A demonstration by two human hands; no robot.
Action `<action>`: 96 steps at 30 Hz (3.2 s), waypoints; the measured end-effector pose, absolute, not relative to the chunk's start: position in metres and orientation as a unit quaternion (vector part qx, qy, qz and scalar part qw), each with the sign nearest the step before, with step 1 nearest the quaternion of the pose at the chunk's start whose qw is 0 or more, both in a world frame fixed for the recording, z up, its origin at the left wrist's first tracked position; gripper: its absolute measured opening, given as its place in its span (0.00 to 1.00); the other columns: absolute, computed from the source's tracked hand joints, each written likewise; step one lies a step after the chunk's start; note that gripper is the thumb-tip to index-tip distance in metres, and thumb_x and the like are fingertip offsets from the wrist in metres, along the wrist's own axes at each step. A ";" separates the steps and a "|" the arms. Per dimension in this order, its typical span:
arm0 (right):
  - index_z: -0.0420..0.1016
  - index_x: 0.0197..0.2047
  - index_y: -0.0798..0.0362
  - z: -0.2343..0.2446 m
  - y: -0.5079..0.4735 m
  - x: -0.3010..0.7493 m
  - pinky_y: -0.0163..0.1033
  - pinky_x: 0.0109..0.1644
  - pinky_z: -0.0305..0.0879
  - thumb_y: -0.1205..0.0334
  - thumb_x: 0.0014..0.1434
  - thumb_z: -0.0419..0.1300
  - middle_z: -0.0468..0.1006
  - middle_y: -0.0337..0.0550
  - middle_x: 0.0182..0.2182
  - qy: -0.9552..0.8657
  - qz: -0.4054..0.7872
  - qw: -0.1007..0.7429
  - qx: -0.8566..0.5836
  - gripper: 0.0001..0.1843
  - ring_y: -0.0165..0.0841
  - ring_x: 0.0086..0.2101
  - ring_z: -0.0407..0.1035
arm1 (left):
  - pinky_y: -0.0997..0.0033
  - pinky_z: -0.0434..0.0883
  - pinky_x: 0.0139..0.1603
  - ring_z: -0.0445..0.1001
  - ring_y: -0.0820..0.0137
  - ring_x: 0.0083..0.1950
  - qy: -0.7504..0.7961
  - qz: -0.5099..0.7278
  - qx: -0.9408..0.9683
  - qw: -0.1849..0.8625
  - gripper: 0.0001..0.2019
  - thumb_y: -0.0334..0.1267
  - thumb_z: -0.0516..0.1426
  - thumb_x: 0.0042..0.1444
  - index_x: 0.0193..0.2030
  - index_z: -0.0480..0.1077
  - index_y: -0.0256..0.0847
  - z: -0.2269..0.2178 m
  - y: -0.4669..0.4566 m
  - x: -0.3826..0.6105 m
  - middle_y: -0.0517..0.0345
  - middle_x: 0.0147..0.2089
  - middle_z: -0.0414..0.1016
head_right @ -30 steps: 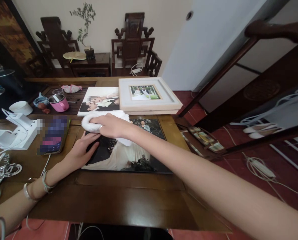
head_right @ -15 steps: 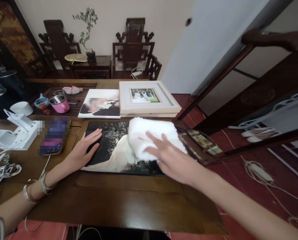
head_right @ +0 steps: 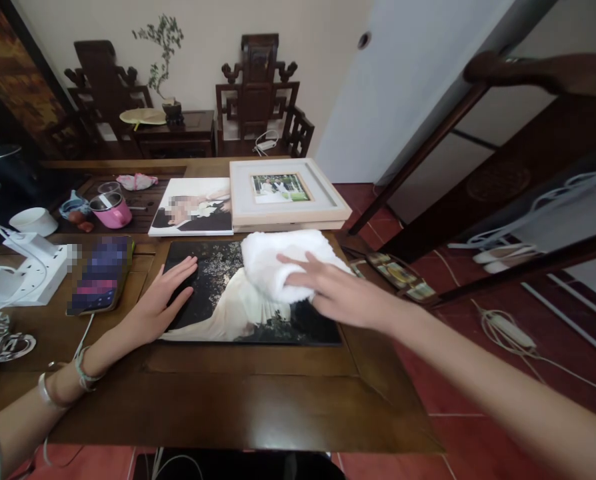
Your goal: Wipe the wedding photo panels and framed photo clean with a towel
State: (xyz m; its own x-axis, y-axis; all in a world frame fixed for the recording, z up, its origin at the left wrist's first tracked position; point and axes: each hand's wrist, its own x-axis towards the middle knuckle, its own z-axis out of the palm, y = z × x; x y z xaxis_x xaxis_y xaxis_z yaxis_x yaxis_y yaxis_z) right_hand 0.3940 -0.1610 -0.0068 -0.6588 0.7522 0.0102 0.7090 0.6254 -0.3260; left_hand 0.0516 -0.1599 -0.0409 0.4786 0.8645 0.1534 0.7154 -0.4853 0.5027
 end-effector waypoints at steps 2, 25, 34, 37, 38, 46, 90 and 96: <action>0.73 0.46 0.47 -0.006 -0.140 0.400 0.58 0.67 0.49 0.75 0.42 0.48 0.61 0.36 0.65 -0.895 0.148 0.068 -0.416 0.29 0.47 0.63 0.51 | 0.43 0.42 0.71 0.49 0.64 0.73 0.467 0.195 0.842 0.188 0.22 0.38 0.44 0.67 0.67 0.54 0.44 -0.041 -0.160 0.051 0.50 0.71 0.54; 0.73 0.53 0.40 0.005 -0.267 0.407 0.54 0.63 0.56 0.74 0.50 0.51 0.62 0.36 0.64 -0.856 0.247 0.083 -0.446 0.30 0.45 0.62 0.55 | 0.45 0.43 0.70 0.49 0.64 0.73 0.479 0.201 0.835 0.180 0.22 0.38 0.43 0.66 0.66 0.58 0.38 -0.042 -0.157 0.053 0.47 0.71 0.55; 0.74 0.42 0.47 0.007 -0.133 0.389 0.52 0.58 0.65 0.70 0.45 0.48 0.81 0.38 0.35 -0.890 0.157 0.066 -0.422 0.23 0.42 0.42 0.75 | 0.44 0.44 0.70 0.49 0.64 0.73 0.474 0.200 0.836 0.191 0.22 0.38 0.43 0.66 0.67 0.57 0.42 -0.041 -0.158 0.051 0.49 0.71 0.54; 0.73 0.44 0.48 0.005 -0.119 0.384 0.53 0.60 0.62 0.71 0.43 0.48 0.80 0.38 0.36 -0.894 0.153 0.068 -0.417 0.25 0.42 0.43 0.75 | 0.44 0.43 0.70 0.49 0.63 0.73 0.474 0.209 0.834 0.189 0.22 0.38 0.43 0.66 0.66 0.57 0.40 -0.043 -0.159 0.052 0.48 0.71 0.55; 0.73 0.45 0.48 0.004 -0.121 0.382 0.55 0.62 0.59 0.72 0.43 0.48 0.81 0.39 0.38 -0.893 0.153 0.067 -0.418 0.26 0.43 0.47 0.73 | 0.44 0.43 0.70 0.49 0.63 0.73 0.475 0.213 0.833 0.189 0.22 0.38 0.43 0.66 0.66 0.57 0.40 -0.043 -0.159 0.052 0.48 0.71 0.55; 0.74 0.47 0.44 -0.002 -0.230 0.394 0.62 0.64 0.53 0.74 0.50 0.49 0.55 0.38 0.67 -0.879 0.198 0.091 -0.423 0.25 0.48 0.65 0.44 | 0.46 0.44 0.70 0.51 0.63 0.72 0.480 0.219 0.832 0.174 0.22 0.37 0.44 0.66 0.65 0.58 0.38 -0.045 -0.158 0.052 0.46 0.70 0.57; 0.68 0.55 0.58 0.011 -0.136 0.299 0.68 0.65 0.42 0.84 0.46 0.47 0.65 0.62 0.61 -0.907 0.170 0.021 -0.384 0.33 0.48 0.67 0.39 | 0.45 0.42 0.71 0.48 0.63 0.73 0.473 0.199 0.837 0.188 0.23 0.36 0.43 0.66 0.67 0.56 0.38 -0.045 -0.157 0.051 0.47 0.71 0.54; 0.68 0.55 0.58 0.010 -0.149 0.290 0.70 0.63 0.45 0.84 0.45 0.47 0.62 0.62 0.63 -0.904 0.136 0.012 -0.404 0.33 0.51 0.66 0.38 | 0.43 0.43 0.70 0.48 0.63 0.73 0.474 0.202 0.836 0.191 0.23 0.36 0.43 0.66 0.67 0.56 0.38 -0.047 -0.157 0.051 0.46 0.71 0.53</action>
State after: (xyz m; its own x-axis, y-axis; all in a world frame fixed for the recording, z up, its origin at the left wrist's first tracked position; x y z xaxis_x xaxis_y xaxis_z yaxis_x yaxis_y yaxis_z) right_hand 0.2905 -0.1490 0.0098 -0.6731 0.7343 -0.0882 0.7278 0.6364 -0.2556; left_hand 0.0508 -0.1568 -0.0471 0.4700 0.8686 0.1568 0.7147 -0.4787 0.5100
